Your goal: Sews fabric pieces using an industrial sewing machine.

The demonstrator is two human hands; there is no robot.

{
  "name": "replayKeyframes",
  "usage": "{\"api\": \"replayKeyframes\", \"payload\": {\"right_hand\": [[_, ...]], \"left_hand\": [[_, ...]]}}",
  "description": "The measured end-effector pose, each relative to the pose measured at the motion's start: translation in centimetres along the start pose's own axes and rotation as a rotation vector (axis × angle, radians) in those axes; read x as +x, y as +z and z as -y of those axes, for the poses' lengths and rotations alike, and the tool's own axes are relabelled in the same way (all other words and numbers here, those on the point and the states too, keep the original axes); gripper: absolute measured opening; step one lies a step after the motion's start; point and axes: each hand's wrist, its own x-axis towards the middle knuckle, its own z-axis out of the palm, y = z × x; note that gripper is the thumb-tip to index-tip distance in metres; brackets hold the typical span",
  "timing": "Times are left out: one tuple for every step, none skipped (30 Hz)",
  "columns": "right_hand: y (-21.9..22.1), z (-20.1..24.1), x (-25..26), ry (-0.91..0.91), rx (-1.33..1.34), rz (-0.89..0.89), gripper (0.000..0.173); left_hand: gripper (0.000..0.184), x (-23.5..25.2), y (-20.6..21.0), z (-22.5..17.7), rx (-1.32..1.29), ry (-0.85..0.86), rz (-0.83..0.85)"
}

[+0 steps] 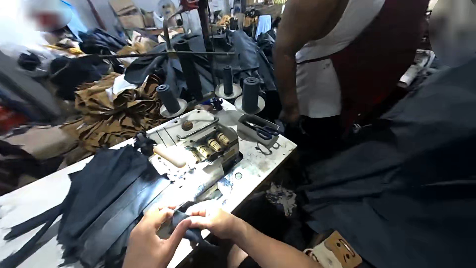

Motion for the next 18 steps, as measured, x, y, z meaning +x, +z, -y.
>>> {"api": "replayKeyframes", "payload": {"right_hand": [[0.5, 0.1, 0.0, -0.021, -0.010, 0.045, 0.018], [0.7, 0.4, -0.1, -0.025, -0.012, 0.088, 0.018], [0.9, 0.6, -0.2, -0.018, 0.005, 0.127, 0.018], [1.0, 0.9, -0.4, -0.009, 0.046, 0.167, 0.018], [1.0, 1.1, -0.6, -0.012, 0.117, 0.204, 0.018], [0.9, 1.4, -0.8, -0.030, 0.210, 0.233, 0.017], [0.6, 1.7, -0.9, -0.060, 0.290, 0.256, 0.015], [0.2, 2.0, -1.0, -0.092, 0.354, 0.253, 0.014], [-0.3, 2.3, -0.9, -0.128, 0.408, 0.233, 0.018], [-1.1, 2.5, -0.7, -0.145, 0.451, 0.200, 0.023], [-2.0, 2.4, -0.4, -0.138, 0.475, 0.148, 0.027], [-2.8, 2.0, -0.1, -0.113, 0.484, 0.068, 0.026], [-3.2, 1.4, 0.1, -0.077, 0.489, -0.015, 0.025], [-3.4, 0.9, 0.3, -0.030, 0.461, -0.086, 0.030], [-3.4, 0.4, 0.4, 0.019, 0.449, -0.127, 0.036], [-3.4, 0.0, 0.4, 0.069, 0.469, -0.160, 0.039], [-3.3, -0.3, 0.2, 0.108, 0.494, -0.189, 0.041], [-3.5, -0.4, -0.1, 0.132, 0.523, -0.218, 0.041]], "left_hand": [[0.038, -0.1, -0.4, -0.2, -0.047, -0.010, 0.028], [0.029, -0.3, -0.8, 0.0, -0.092, -0.008, 0.056], [0.023, -0.4, -1.2, 0.3, -0.149, 0.008, 0.083], [0.021, -0.6, -1.7, 0.7, -0.203, 0.028, 0.102], [0.019, -0.6, -2.5, 1.1, -0.230, 0.052, 0.098], [0.019, -0.6, -3.7, 1.5, -0.219, 0.071, 0.065], [0.022, -0.4, -5.2, 2.2, -0.158, 0.077, 0.007], [0.026, -0.2, -6.9, 3.6, -0.053, 0.062, -0.071], [0.032, 0.1, -8.5, 5.7, 0.104, 0.024, -0.162], [0.038, 0.5, -9.8, 8.4, 0.271, -0.019, -0.252], [0.041, 0.9, -10.5, 10.5, 0.419, -0.058, -0.319], [0.040, 1.0, -10.3, 11.3, 0.519, -0.053, -0.343], [0.036, 1.0, -9.4, 10.1, 0.536, -0.024, -0.326], [0.036, 0.9, -7.6, 7.7, 0.518, 0.020, -0.277], [0.036, 0.6, -5.3, 5.6, 0.499, 0.071, -0.224], [0.032, 0.2, -2.6, 4.2, 0.474, 0.131, -0.179], [0.027, -0.3, -0.2, 3.7, 0.437, 0.179, -0.136], [0.028, -0.8, 1.6, 3.8, 0.413, 0.196, -0.080]]}}
